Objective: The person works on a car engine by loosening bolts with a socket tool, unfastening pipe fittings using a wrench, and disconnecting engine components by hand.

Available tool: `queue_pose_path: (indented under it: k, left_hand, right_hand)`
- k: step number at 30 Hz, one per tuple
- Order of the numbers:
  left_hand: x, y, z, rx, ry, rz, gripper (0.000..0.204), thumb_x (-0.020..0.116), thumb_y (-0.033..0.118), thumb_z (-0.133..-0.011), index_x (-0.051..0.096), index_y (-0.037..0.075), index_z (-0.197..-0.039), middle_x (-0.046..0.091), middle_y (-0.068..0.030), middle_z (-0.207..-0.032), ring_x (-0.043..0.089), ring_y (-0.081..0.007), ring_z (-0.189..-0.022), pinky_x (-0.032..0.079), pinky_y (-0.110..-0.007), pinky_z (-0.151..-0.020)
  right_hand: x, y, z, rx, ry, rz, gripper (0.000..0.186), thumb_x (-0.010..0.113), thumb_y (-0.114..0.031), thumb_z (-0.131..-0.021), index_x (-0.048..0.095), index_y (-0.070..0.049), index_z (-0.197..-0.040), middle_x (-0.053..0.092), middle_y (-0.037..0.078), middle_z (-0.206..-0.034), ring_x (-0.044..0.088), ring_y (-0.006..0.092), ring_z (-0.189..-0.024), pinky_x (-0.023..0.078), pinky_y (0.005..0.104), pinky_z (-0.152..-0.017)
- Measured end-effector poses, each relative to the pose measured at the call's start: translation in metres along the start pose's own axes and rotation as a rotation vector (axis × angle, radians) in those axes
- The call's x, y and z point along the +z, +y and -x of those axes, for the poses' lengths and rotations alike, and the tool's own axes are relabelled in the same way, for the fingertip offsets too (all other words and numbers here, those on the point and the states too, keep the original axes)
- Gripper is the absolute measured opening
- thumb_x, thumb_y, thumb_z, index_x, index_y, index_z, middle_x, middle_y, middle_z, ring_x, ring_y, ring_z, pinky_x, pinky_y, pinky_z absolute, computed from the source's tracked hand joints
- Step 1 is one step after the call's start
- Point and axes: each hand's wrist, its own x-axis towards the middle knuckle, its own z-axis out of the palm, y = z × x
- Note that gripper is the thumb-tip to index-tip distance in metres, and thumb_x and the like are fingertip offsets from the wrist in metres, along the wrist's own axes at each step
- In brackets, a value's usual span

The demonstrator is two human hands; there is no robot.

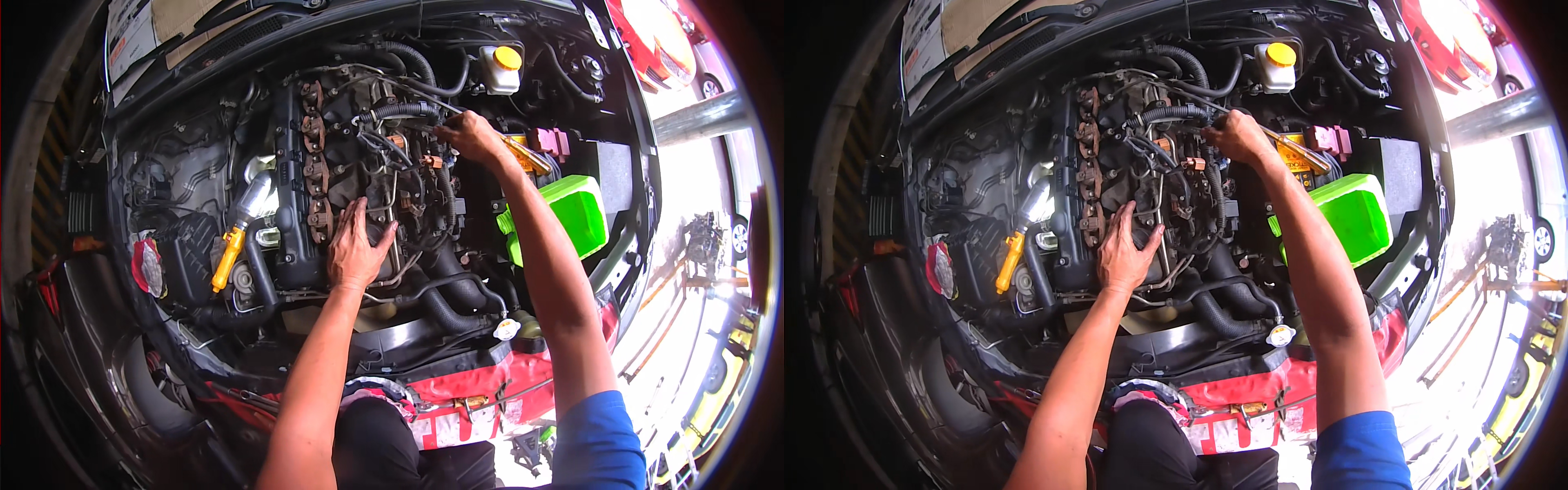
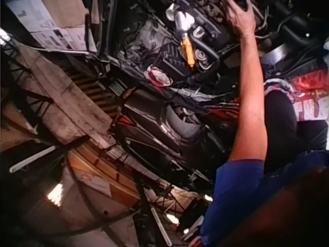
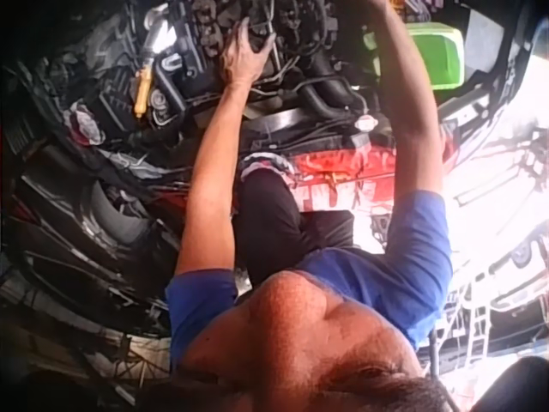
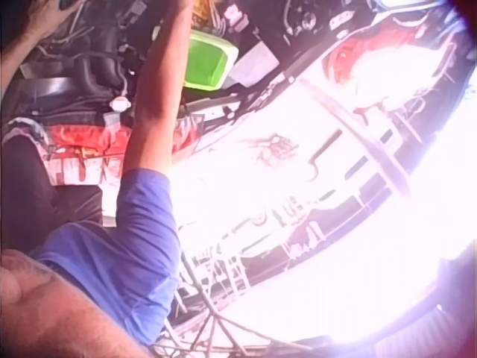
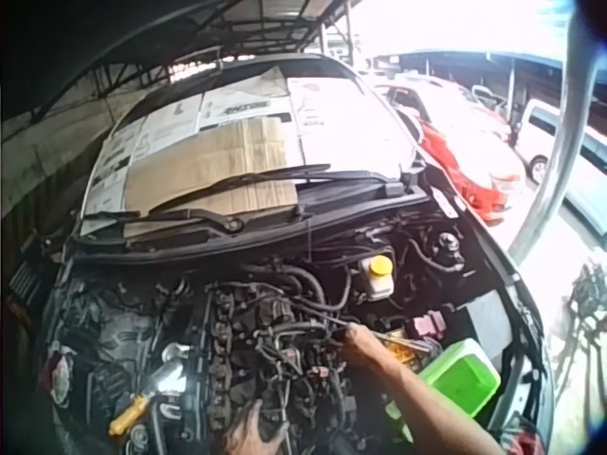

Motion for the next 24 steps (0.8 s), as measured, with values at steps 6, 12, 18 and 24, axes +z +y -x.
queue_pose_path:
  k: [6, 12, 18, 24]
  left_hand:
    - [0.003, -0.004, 0.001, 0.022, 0.034, 0.02, 0.077, 0.075, 0.051, -0.095, 0.052, 0.002, -0.151, 0.061, -0.0219, -0.15, 0.057, -0.0391, -0.141, 0.044, -0.047, -0.122]
    - [0.003, 0.0, 0.0, 0.028, 0.032, -0.009, 0.077, 0.075, 0.049, -0.096, 0.051, 0.002, -0.152, 0.061, -0.0218, -0.149, 0.057, -0.0411, -0.14, 0.044, -0.047, -0.121]
    - [-0.015, -0.001, 0.004, 0.014, 0.092, 0.211, 0.065, 0.07, 0.04, -0.102, 0.051, 0.004, -0.153, 0.062, -0.0224, -0.147, 0.06, -0.0432, -0.135, 0.049, -0.047, -0.113]
    - [-0.024, 0.041, -0.008, 0.09, 0.255, 0.3, 0.046, 0.066, 0.025, -0.106, 0.059, -0.001, -0.143, 0.062, -0.0229, -0.145, 0.06, -0.042, -0.134, 0.048, -0.046, -0.113]
  right_hand:
    - [0.008, 0.002, 0.003, 0.043, 0.013, -0.039, 0.043, 0.074, -0.038, -0.097, 0.075, 0.005, -0.095, 0.071, 0.024, -0.079, 0.071, 0.0378, -0.075, 0.056, 0.0476, -0.076]
    - [0.018, -0.001, 0.012, 0.034, 0.093, 0.078, 0.044, 0.065, -0.041, -0.103, 0.078, 0.001, -0.105, 0.075, 0.031, -0.098, 0.073, 0.0467, -0.1, 0.058, 0.0548, -0.09]
    - [0.017, -0.011, 0.007, -0.084, -0.093, 0.323, 0.043, 0.058, -0.039, -0.106, 0.075, 0.001, -0.102, 0.074, 0.031, -0.095, 0.073, 0.0479, -0.096, 0.057, 0.0584, -0.083]
    - [-0.029, 0.012, -0.034, -0.265, -0.557, 0.145, 0.031, 0.057, -0.024, -0.103, 0.076, -0.009, -0.122, 0.077, 0.01, -0.1, 0.074, 0.0228, -0.093, 0.059, 0.0391, -0.081]
